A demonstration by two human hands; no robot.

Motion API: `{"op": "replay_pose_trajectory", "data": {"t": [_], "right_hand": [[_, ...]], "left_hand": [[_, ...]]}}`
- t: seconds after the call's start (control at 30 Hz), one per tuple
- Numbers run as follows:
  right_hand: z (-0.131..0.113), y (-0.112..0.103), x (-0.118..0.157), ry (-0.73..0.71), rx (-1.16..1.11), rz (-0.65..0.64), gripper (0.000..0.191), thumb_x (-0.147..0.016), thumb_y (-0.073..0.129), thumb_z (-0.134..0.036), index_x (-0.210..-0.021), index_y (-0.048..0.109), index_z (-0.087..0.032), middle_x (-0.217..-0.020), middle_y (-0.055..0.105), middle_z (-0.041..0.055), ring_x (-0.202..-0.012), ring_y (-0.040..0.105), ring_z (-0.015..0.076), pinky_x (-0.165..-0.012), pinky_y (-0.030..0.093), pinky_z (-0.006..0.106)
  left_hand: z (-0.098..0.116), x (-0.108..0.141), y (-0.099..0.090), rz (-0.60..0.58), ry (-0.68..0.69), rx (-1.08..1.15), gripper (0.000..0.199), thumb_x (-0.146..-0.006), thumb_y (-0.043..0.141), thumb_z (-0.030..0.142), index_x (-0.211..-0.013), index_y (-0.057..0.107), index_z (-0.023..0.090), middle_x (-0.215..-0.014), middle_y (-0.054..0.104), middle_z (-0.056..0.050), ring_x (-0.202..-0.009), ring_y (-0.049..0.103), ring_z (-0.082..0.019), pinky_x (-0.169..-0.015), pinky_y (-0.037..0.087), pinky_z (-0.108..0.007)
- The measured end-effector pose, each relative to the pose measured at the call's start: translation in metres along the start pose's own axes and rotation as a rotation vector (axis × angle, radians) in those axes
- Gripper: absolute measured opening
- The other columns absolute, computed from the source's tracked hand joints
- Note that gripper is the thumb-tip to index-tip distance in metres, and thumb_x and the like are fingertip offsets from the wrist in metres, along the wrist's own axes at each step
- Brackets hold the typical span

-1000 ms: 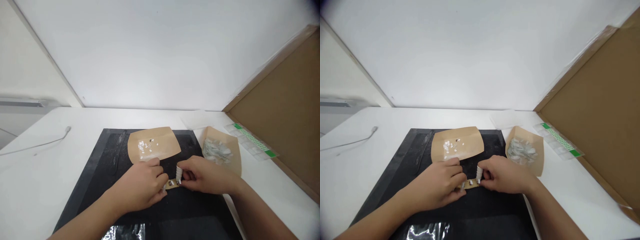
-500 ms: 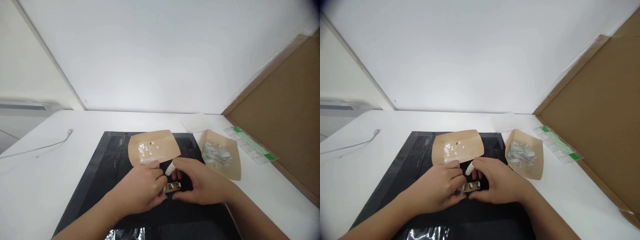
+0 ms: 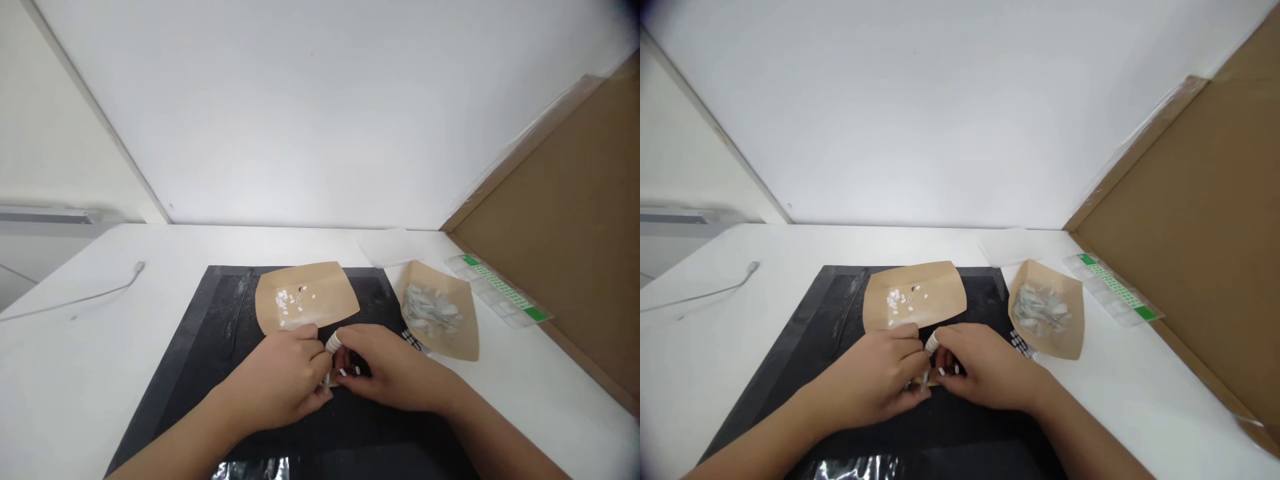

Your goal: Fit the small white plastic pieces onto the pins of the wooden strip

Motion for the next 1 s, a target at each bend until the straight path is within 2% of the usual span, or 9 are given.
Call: {"op": "replay_pose_trajectory", "data": {"t": [0.2, 0.4, 0.53, 0.63, 0.77, 0.93, 1.0], "right_hand": [[0.0, -0.002, 0.0, -0.016, -0.032, 0.01, 0.008, -0.092, 0.07, -0.021, -0.092, 0.063, -0.02, -0.09, 0.071, 0.0008, -0.081, 0.065, 0.0168, -0.072, 0.043, 0.026], [-0.001, -0.015, 0.003, -0.001, -0.052, 0.087, 0.009, -0.09, 0.07, -0.019, -0.095, 0.063, -0.021, -0.093, 0.07, 0.0007, -0.082, 0.064, 0.0162, -0.075, 0.046, 0.028], [0.006, -0.02, 0.004, 0.096, -0.286, 0.157, 0.016, -0.097, 0.068, -0.031, -0.098, 0.054, -0.022, -0.099, 0.071, 0.0013, -0.082, 0.068, 0.0152, -0.073, 0.054, 0.028], [0.013, -0.019, 0.004, 0.132, -0.453, 0.2, 0.026, -0.097, 0.071, -0.036, -0.098, 0.048, -0.023, -0.103, 0.072, 0.0019, -0.083, 0.071, 0.0154, -0.071, 0.057, 0.028], [0.019, -0.018, 0.003, 0.119, -0.61, 0.237, 0.034, -0.091, 0.08, -0.032, -0.096, 0.048, -0.023, -0.098, 0.075, 0.0011, -0.084, 0.073, 0.0166, -0.076, 0.061, 0.032], [0.019, -0.013, 0.003, 0.108, -0.81, 0.217, 0.04, -0.085, 0.086, -0.026, -0.101, 0.05, -0.023, -0.09, 0.077, -0.0013, -0.081, 0.076, 0.0168, -0.077, 0.063, 0.032], [0.018, -0.012, 0.003, 0.123, -0.834, 0.195, 0.042, -0.084, 0.087, -0.026, -0.1, 0.05, -0.023, -0.089, 0.077, -0.0015, -0.081, 0.077, 0.0171, -0.076, 0.063, 0.032]], "left_hand": [[0.0, 0.0, 0.0, -0.014, -0.008, 0.011, 0.012, -0.093, 0.07, 0.027, -0.087, 0.064, 0.018, -0.084, 0.069, -0.004, -0.083, 0.06, -0.023, -0.07, 0.051, -0.034], [-0.003, 0.0, 0.003, -0.032, -0.023, -0.009, 0.017, -0.091, 0.073, 0.033, -0.089, 0.066, 0.018, -0.09, 0.072, -0.005, -0.088, 0.063, -0.024, -0.075, 0.053, -0.035], [-0.005, 0.0, 0.0, 0.0, -0.02, -0.014, 0.034, -0.089, 0.075, 0.05, -0.088, 0.067, 0.017, -0.085, 0.071, -0.006, -0.086, 0.063, -0.026, -0.074, 0.054, -0.038], [-0.004, 0.001, -0.007, 0.074, -0.015, 0.02, 0.042, -0.089, 0.072, 0.059, -0.091, 0.068, 0.017, -0.082, 0.069, -0.006, -0.082, 0.062, -0.026, -0.072, 0.054, -0.039], [0.001, 0.002, -0.022, 0.255, 0.026, 0.084, 0.033, -0.095, 0.069, 0.049, -0.1, 0.069, 0.016, -0.086, 0.068, -0.006, -0.082, 0.061, -0.024, -0.074, 0.053, -0.037], [0.005, 0.005, -0.04, 0.479, 0.062, 0.138, 0.005, -0.099, 0.061, 0.019, -0.098, 0.065, 0.016, -0.085, 0.066, -0.006, -0.079, 0.055, -0.02, -0.073, 0.049, -0.034], [0.003, 0.006, -0.044, 0.526, 0.054, 0.165, 0.008, -0.097, 0.059, 0.012, -0.102, 0.065, 0.015, -0.088, 0.066, -0.006, -0.082, 0.055, -0.02, -0.077, 0.049, -0.035]]}}
Point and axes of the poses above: each hand's wrist, its own x-axis away from the middle knuckle, its own y-axis out of the palm, z = x × y, the point moved 7 cm from there along -x, towards the middle knuckle
